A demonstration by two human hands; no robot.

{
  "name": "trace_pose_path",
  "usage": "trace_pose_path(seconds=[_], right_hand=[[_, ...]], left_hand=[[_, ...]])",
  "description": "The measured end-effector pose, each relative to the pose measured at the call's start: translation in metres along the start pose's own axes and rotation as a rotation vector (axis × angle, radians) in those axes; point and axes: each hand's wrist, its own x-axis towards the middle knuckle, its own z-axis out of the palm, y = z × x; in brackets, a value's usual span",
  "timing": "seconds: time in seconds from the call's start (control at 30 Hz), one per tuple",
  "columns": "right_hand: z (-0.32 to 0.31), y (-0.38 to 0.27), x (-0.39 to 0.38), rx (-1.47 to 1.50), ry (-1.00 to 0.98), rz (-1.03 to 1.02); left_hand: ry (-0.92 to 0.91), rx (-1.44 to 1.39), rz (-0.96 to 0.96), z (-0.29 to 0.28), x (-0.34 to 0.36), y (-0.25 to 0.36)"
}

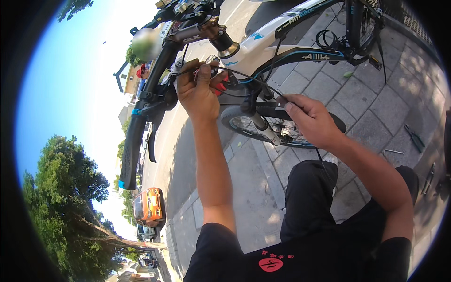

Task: The person repairs a bicycle's brake cable on a sidewalk. They use pliers and an Allen key to cut, thread, and tighten the cable, then test the brake lever.

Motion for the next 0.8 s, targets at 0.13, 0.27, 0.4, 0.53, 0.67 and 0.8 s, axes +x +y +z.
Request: trace_pose_path(seconds=[0.13,0.27,0.4,0.53,0.67,0.8], right_hand=[[0.014,0.012,-0.002,-0.03,0.052,-0.16],[0.03,0.012,0.004,0.017,0.039,-0.191],[0.041,0.003,0.012,0.008,0.034,-0.125],[0.04,0.009,0.017,-0.05,0.042,-0.206],[0.023,0.01,0.02,-0.111,0.047,-0.128],[0.02,0.012,0.023,-0.115,0.052,-0.184]], left_hand=[[0.061,0.148,0.083,0.002,0.005,-0.001],[0.062,0.287,0.168,-0.003,0.012,-0.002],[0.138,0.219,0.241,0.0,0.019,-0.006],[0.103,0.162,0.225,-0.004,0.021,-0.01],[0.057,0.058,0.038,0.0,0.003,-0.01],[0.017,0.222,-0.221,-0.012,-0.013,-0.014]])
